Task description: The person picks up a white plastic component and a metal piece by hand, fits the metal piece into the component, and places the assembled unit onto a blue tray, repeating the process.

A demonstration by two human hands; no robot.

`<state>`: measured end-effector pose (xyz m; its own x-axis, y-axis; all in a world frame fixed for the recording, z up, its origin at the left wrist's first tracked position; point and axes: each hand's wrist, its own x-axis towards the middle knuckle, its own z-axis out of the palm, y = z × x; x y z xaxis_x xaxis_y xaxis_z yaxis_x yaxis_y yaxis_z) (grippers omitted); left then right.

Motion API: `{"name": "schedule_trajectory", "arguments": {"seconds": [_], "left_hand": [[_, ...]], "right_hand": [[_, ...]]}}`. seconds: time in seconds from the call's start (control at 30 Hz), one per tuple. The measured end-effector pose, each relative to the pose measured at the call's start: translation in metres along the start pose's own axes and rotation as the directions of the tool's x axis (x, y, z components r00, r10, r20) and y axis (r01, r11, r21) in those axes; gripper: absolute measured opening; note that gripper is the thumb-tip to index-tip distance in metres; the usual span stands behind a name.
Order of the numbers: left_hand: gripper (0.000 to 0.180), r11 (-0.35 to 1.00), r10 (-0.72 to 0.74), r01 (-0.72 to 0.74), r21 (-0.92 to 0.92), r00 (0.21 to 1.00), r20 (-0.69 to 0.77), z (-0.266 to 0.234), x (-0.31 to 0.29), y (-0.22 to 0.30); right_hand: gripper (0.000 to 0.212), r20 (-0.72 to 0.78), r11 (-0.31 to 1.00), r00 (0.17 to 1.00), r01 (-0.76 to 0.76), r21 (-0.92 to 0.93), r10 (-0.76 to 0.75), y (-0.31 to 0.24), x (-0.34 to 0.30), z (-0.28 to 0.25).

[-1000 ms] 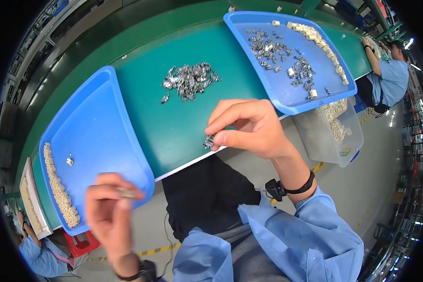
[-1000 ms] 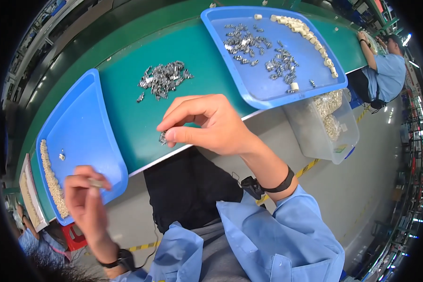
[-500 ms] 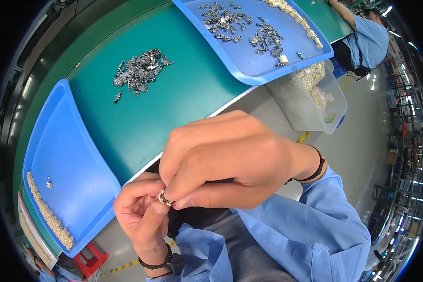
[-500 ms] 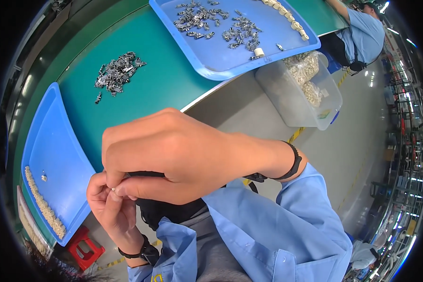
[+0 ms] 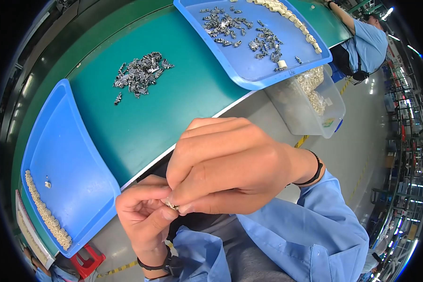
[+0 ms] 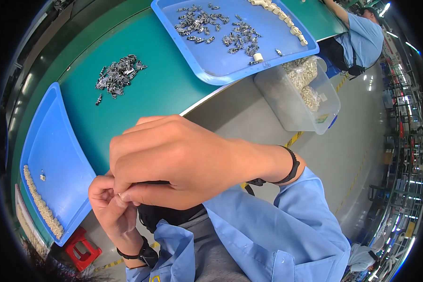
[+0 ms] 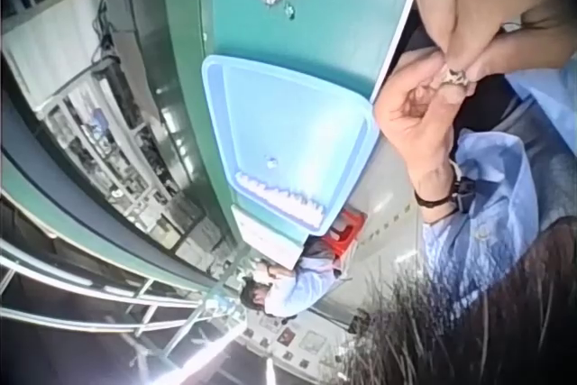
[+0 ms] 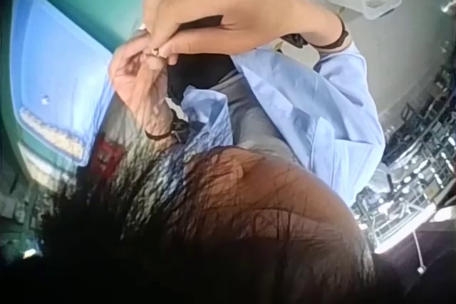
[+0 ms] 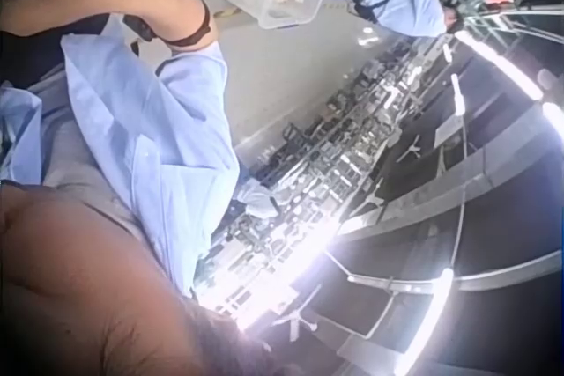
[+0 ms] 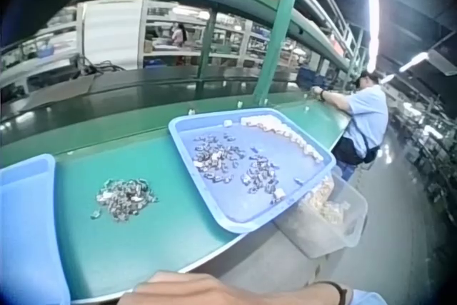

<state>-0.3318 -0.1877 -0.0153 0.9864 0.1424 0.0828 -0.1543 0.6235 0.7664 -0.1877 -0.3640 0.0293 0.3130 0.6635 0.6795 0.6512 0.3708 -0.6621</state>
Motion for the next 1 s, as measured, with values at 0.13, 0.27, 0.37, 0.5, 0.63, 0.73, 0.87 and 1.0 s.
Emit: {"name": "schedule_trajectory", "arguments": {"seconds": [0.13, 0.27, 0.37, 0.5, 0.63, 0.73, 0.87, 1.0], "left_hand": [[0.03, 0.994, -0.011, 0.009, -0.108, 1.0, -0.016, 0.003, 0.002, -0.003], [0.029, 0.995, -0.025, 0.025, -0.097, 1.0, -0.004, 0.004, 0.004, -0.001], [0.029, 0.996, -0.032, 0.03, -0.084, 0.999, -0.019, 0.007, 0.005, -0.001], [0.03, 0.987, -0.033, 0.033, -0.159, 0.999, 0.003, 0.004, 0.01, -0.002], [0.032, 0.987, -0.07, 0.065, -0.15, 0.997, -0.03, 0.003, 0.011, 0.001], [0.032, 0.993, -0.091, 0.096, 0.066, 0.992, -0.082, 0.005, 0.019, 0.017], [0.029, 0.769, -0.064, 0.096, 0.632, 0.995, -0.073, 0.007, 0.05, 0.053], [0.019, 0.455, 0.073, -0.031, 0.89, 0.997, -0.002, -0.007, 0.121, 0.096]], "right_hand": [[0.01, -0.022, 0.999, 0.999, 0.039, -0.001, -0.039, 0.002, -0.001, 0.003], [0.012, -0.071, 0.998, 0.997, 0.042, 0.038, -0.039, 0.003, -0.005, 0.007], [0.014, -0.048, 0.998, 0.997, 0.057, -0.018, -0.058, 0.005, -0.008, 0.006], [0.018, -0.057, 0.994, 0.994, 0.086, -0.061, -0.09, 0.003, -0.006, 0.007], [0.023, -0.078, 0.981, 0.994, 0.058, -0.182, -0.074, 0.008, -0.014, 0.016], [0.031, -0.037, 0.976, 0.998, 0.033, -0.217, -0.042, 0.018, -0.013, 0.017], [0.043, -0.073, 0.943, 0.996, -0.065, -0.326, 0.043, 0.042, -0.004, 0.007], [0.05, -0.116, 0.751, 0.982, -0.191, -0.632, 0.152, 0.086, 0.0, -0.005]]}}
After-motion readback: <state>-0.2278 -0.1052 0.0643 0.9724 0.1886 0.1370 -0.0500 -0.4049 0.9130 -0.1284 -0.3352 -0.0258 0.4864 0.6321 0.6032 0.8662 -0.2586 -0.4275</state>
